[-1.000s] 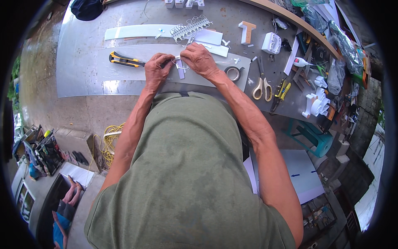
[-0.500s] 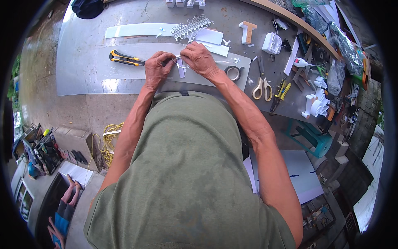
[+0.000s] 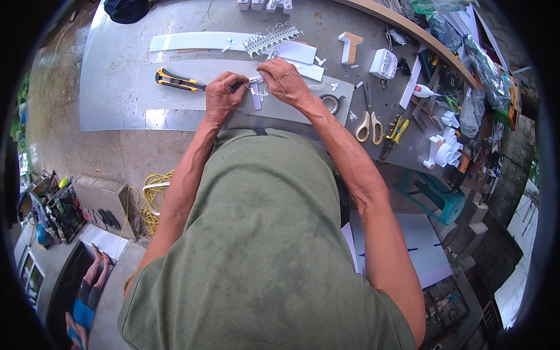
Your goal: The recorder is assembling components for a sign, specifically working with wiring and LED strips on a table.
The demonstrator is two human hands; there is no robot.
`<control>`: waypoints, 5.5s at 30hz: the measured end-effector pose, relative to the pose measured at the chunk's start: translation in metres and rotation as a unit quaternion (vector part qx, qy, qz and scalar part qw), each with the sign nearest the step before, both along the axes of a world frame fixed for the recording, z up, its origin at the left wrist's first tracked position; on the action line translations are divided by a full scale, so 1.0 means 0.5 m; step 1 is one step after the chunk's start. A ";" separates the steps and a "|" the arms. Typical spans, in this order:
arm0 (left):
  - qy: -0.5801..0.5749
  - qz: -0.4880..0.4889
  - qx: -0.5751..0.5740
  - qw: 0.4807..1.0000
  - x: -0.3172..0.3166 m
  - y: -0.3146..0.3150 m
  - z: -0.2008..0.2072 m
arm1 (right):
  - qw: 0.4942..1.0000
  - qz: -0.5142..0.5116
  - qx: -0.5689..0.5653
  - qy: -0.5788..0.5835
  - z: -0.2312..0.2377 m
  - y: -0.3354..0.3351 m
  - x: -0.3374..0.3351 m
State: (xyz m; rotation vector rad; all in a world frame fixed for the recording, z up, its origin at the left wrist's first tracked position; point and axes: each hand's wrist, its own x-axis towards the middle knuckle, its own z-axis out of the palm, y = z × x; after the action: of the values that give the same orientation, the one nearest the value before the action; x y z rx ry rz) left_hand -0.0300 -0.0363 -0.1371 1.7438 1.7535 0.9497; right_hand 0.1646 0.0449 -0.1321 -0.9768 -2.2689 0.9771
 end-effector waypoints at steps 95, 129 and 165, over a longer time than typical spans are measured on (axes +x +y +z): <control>-0.093 -0.129 -0.065 0.985 0.039 0.018 0.052 | 0.998 0.012 0.056 0.012 0.087 -0.011 0.057; -0.308 0.046 -0.146 0.939 -0.067 -0.003 0.067 | 0.910 -0.028 -0.406 0.074 0.070 -0.013 0.122; -0.355 -0.038 -0.306 0.883 0.059 0.049 0.080 | 0.867 -0.405 0.044 -0.286 0.030 -0.258 0.425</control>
State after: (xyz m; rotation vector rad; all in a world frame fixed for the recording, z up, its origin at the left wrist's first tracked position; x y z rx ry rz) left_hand -0.0007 -0.0119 -0.0970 0.8843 1.2771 0.7437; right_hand 0.3773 -0.0840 -0.1169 -2.1388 -1.9131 0.2139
